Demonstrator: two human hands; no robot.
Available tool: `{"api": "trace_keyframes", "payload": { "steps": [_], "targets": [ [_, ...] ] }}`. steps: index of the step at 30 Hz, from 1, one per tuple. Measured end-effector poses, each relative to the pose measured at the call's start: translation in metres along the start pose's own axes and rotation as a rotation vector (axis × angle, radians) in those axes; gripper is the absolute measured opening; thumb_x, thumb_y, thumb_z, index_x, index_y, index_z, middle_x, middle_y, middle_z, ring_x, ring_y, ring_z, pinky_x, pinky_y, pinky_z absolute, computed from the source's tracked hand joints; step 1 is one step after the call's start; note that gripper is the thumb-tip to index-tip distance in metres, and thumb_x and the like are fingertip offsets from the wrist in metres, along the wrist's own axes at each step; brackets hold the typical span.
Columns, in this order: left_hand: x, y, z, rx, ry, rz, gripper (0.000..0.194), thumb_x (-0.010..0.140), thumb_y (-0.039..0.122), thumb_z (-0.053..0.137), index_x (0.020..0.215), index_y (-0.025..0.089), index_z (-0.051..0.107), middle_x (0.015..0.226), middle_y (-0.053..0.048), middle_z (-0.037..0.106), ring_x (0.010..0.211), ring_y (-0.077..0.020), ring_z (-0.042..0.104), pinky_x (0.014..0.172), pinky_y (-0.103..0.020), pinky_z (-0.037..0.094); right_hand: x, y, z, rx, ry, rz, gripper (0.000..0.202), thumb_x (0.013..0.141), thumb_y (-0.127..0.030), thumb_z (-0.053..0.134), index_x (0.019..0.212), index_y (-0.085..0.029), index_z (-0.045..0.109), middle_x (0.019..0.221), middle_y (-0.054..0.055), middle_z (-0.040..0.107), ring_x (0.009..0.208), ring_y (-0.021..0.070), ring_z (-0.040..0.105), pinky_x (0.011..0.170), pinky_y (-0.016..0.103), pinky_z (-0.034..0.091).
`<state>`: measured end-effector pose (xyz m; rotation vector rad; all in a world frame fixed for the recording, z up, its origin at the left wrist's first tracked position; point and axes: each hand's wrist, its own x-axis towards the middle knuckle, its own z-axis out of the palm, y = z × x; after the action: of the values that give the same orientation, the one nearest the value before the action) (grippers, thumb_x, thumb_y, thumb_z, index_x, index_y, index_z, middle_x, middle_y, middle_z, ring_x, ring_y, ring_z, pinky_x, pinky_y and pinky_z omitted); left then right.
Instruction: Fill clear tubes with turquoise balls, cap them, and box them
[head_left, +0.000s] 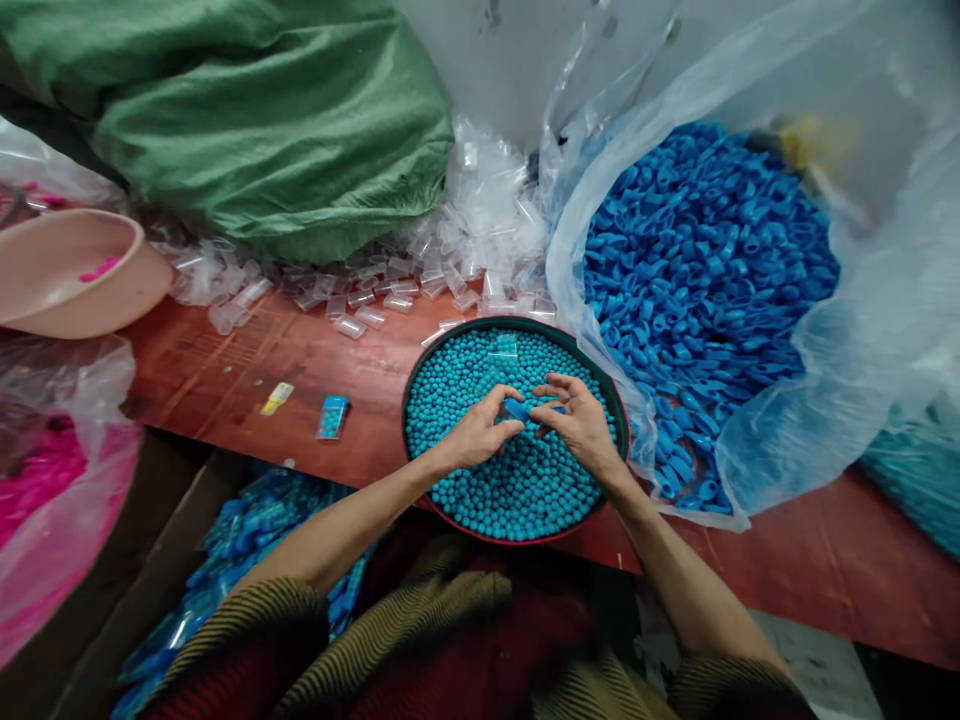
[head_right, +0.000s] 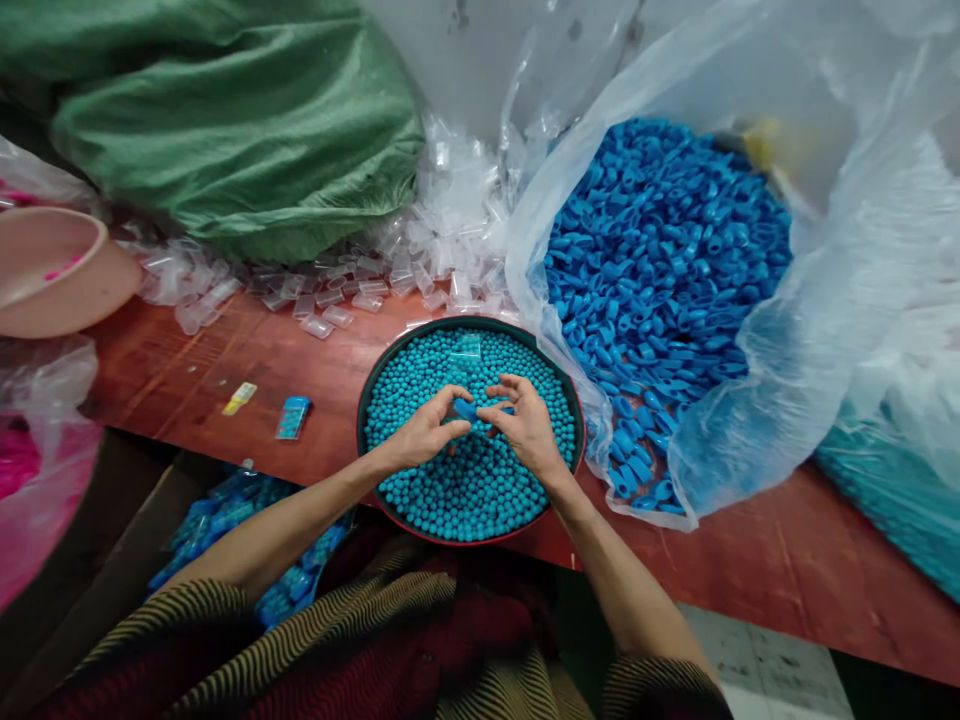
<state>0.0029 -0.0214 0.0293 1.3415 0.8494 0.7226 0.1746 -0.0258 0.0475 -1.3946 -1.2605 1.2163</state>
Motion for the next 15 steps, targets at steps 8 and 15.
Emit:
{"api": "trace_keyframes", "payload": {
  "steps": [8,15],
  "targets": [
    [-0.007,0.001,-0.010,-0.181,-0.141,-0.058,0.035,0.076,0.033,0.058,0.104,0.020,0.040,0.067,0.007,0.048,0.046,-0.0041,0.047,0.041,-0.014,0.034,-0.005,-0.017,-0.014,0.143,-0.363,0.085,0.052,0.065,-0.031,0.074,0.109,-0.023,0.047,0.095,0.003,0.062,0.076,0.0162,0.065,0.055,0.030,0.057],
    [-0.011,-0.005,0.002,-0.051,-0.063,0.018,0.050,0.079,0.023,0.054,0.125,0.022,0.034,0.077,0.005,0.051,0.047,-0.0036,0.045,0.046,-0.018,0.038,-0.005,-0.002,-0.002,-0.214,-0.187,-0.093,0.030,0.073,-0.039,0.066,0.094,-0.019,0.058,0.080,0.001,0.064,0.054,0.0132,0.060,0.047,0.028,0.053]
  ]
}}
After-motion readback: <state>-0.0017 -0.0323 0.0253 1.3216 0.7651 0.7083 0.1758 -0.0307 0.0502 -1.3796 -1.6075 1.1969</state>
